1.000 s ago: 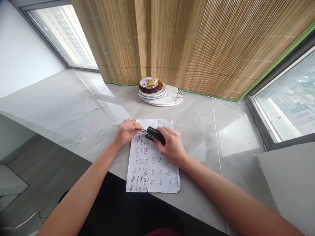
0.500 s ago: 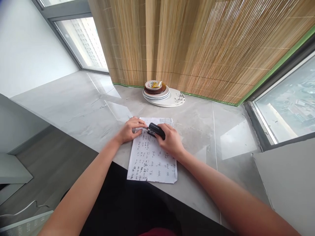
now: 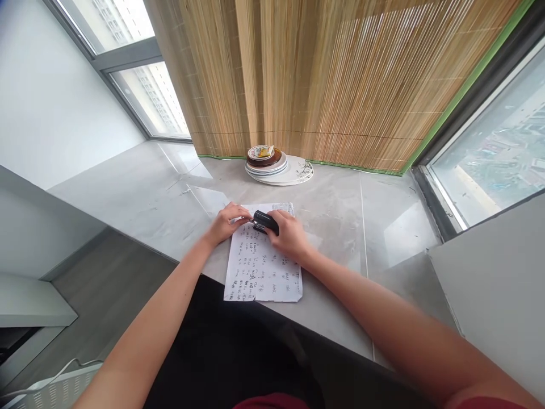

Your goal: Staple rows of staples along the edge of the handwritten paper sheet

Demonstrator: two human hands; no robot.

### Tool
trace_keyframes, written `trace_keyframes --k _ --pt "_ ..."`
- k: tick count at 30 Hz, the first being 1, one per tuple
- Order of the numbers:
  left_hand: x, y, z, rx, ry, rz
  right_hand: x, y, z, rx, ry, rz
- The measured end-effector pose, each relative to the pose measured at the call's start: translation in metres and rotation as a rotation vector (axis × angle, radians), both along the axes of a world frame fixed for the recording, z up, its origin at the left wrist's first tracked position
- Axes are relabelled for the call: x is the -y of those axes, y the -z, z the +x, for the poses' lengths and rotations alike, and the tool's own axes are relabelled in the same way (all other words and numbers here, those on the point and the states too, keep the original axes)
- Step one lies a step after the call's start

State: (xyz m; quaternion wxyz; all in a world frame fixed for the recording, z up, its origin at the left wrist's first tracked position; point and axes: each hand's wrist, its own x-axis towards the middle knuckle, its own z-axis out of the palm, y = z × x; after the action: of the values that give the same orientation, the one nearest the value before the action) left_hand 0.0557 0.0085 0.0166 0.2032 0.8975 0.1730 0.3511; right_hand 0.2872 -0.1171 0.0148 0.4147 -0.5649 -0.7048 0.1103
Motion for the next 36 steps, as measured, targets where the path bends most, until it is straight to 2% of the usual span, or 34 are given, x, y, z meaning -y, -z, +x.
trace_keyframes --k 6,10,16,25,30,33,36 --pt "0.0002 0.0013 -0.0005 0.007 -0.013 0.043 0.0004 -0.0023 -0.0009 0.003 -0.011 -0.009" --pt "0.0016 0.0012 -0.0018 -0.047 -0.032 0.002 -0.0003 -0.0017 -0.0004 0.006 -0.011 -0.009" --pt "0.0049 -0.0035 -0.001 -0.08 0.017 -0.005 -0.0008 -0.001 -0.0004 -0.002 -0.005 -0.016" --pt "0.006 -0.0078 -0.0006 -0.068 -0.049 -0.1 0.0009 -0.0044 -0.0004 -0.024 -0.009 -0.042" --pt "0.0072 -0.0051 -0.0012 -0.022 -0.086 -0.023 0.0004 -0.0035 0.0001 -0.006 -0.011 -0.037" --pt "0.008 -0.0039 -0.0018 -0.018 -0.044 0.058 0.0008 -0.0043 0.0004 -0.001 -0.004 -0.044" --pt "0.0094 -0.0054 -0.0018 -0.036 -0.036 0.064 0.001 -0.0045 0.0003 -0.011 -0.01 -0.051"
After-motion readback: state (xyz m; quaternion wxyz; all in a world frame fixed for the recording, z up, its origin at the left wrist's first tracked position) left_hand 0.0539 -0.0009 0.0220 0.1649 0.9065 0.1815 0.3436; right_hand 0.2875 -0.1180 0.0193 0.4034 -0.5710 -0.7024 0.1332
